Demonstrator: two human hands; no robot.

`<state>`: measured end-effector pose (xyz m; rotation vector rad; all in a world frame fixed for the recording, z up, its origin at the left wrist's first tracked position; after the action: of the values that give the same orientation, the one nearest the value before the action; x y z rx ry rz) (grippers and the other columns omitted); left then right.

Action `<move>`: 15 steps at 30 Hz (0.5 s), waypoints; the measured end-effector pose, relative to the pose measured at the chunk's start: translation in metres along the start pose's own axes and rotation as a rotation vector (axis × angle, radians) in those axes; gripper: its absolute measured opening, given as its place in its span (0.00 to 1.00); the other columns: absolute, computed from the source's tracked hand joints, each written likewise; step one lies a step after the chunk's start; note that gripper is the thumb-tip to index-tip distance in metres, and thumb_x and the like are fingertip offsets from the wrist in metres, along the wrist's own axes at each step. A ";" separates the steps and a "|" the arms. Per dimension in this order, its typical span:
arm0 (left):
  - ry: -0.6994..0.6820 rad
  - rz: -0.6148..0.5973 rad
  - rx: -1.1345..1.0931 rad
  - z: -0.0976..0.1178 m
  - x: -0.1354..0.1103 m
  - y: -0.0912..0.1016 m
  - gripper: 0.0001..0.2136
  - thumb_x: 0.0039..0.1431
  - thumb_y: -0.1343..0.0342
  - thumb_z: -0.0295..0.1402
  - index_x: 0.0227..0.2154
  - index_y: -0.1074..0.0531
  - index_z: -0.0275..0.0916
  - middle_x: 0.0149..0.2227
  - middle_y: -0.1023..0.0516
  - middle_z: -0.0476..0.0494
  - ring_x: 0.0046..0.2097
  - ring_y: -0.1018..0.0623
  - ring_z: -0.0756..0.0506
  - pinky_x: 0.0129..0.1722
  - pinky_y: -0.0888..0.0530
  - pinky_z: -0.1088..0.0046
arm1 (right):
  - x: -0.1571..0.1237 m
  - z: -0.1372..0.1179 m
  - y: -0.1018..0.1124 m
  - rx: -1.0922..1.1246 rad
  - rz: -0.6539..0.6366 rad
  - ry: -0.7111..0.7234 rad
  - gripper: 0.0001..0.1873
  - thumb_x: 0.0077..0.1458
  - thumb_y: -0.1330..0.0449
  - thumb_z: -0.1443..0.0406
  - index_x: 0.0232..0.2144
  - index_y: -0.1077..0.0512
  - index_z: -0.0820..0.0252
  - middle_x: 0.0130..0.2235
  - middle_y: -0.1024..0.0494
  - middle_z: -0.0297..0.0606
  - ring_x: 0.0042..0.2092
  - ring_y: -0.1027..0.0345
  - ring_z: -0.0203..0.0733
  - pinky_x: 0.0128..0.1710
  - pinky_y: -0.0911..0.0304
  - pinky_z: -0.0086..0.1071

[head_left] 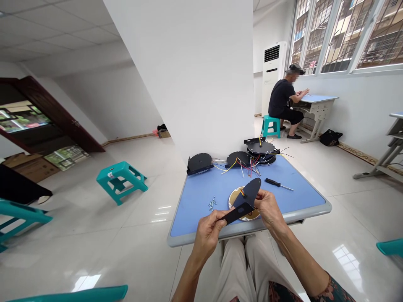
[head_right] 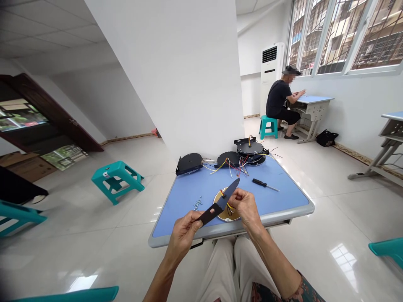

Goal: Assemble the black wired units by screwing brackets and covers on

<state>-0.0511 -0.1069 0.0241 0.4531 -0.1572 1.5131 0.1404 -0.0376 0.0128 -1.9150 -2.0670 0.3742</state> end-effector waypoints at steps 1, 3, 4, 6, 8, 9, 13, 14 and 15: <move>0.005 0.006 -0.004 -0.001 -0.001 0.000 0.10 0.59 0.41 0.39 0.28 0.22 0.40 0.29 0.22 0.43 0.29 0.29 0.46 0.33 0.35 0.72 | 0.001 0.002 0.001 0.007 0.027 0.008 0.16 0.36 0.26 0.59 0.25 0.27 0.59 0.22 0.24 0.30 0.23 0.35 0.34 0.26 0.41 0.29; 0.027 0.023 -0.031 -0.003 -0.002 -0.001 0.11 0.59 0.40 0.41 0.27 0.23 0.39 0.28 0.23 0.45 0.29 0.30 0.47 0.32 0.36 0.72 | 0.002 0.004 0.001 0.016 0.062 0.029 0.19 0.36 0.25 0.58 0.28 0.27 0.59 0.22 0.24 0.29 0.23 0.36 0.33 0.25 0.42 0.27; 0.043 0.036 -0.052 -0.004 -0.002 -0.002 0.12 0.59 0.39 0.43 0.28 0.24 0.39 0.28 0.24 0.45 0.29 0.31 0.47 0.32 0.36 0.73 | 0.003 0.004 0.001 0.016 0.064 0.041 0.20 0.37 0.25 0.56 0.28 0.28 0.59 0.22 0.24 0.29 0.23 0.36 0.33 0.25 0.41 0.28; 0.079 0.077 -0.098 -0.006 -0.002 -0.002 0.14 0.57 0.38 0.46 0.29 0.24 0.38 0.27 0.26 0.46 0.30 0.31 0.47 0.33 0.36 0.73 | 0.003 0.000 0.001 -0.011 0.049 0.080 0.21 0.42 0.27 0.51 0.28 0.28 0.59 0.23 0.23 0.32 0.25 0.33 0.35 0.28 0.37 0.29; 0.112 0.129 -0.140 -0.011 -0.001 -0.003 0.16 0.55 0.37 0.48 0.29 0.24 0.38 0.26 0.28 0.48 0.30 0.33 0.48 0.33 0.36 0.73 | 0.000 -0.005 0.003 -0.087 0.040 0.149 0.22 0.50 0.33 0.46 0.30 0.26 0.59 0.27 0.20 0.36 0.30 0.27 0.40 0.33 0.32 0.33; 0.123 0.156 -0.160 -0.015 -0.001 -0.003 0.17 0.54 0.36 0.49 0.29 0.24 0.38 0.25 0.30 0.49 0.29 0.34 0.48 0.33 0.37 0.73 | -0.003 -0.007 0.005 -0.147 0.046 0.196 0.23 0.54 0.36 0.45 0.32 0.25 0.59 0.30 0.19 0.39 0.34 0.25 0.42 0.36 0.30 0.35; 0.139 0.243 -0.236 -0.031 0.000 -0.005 0.18 0.54 0.36 0.50 0.28 0.26 0.38 0.24 0.34 0.51 0.28 0.37 0.50 0.31 0.39 0.75 | -0.017 -0.005 0.015 -0.514 0.103 0.483 0.18 0.62 0.41 0.51 0.45 0.22 0.55 0.43 0.17 0.43 0.47 0.24 0.50 0.47 0.31 0.43; 0.139 0.250 -0.248 -0.034 0.000 -0.005 0.18 0.54 0.36 0.50 0.29 0.26 0.38 0.25 0.35 0.51 0.29 0.37 0.50 0.31 0.39 0.75 | -0.021 -0.002 0.016 -0.607 0.115 0.581 0.16 0.62 0.40 0.53 0.46 0.22 0.54 0.44 0.17 0.42 0.48 0.24 0.50 0.48 0.32 0.44; 0.140 0.250 -0.253 -0.036 0.000 -0.007 0.18 0.54 0.36 0.50 0.29 0.26 0.38 0.25 0.35 0.51 0.29 0.37 0.50 0.31 0.39 0.75 | -0.024 0.001 0.016 -0.693 0.129 0.680 0.15 0.61 0.39 0.56 0.47 0.22 0.53 0.45 0.17 0.42 0.48 0.25 0.50 0.48 0.33 0.45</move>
<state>-0.0511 -0.0928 -0.0100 0.1274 -0.3002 1.7365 0.1563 -0.0602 0.0047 -2.0974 -1.7015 -0.9630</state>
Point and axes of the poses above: each hand's wrist, its own x-axis towards the middle knuckle, its own y-axis out of the back of the hand, z = x × y, the point moved 2 cm from there along x, towards the middle knuckle
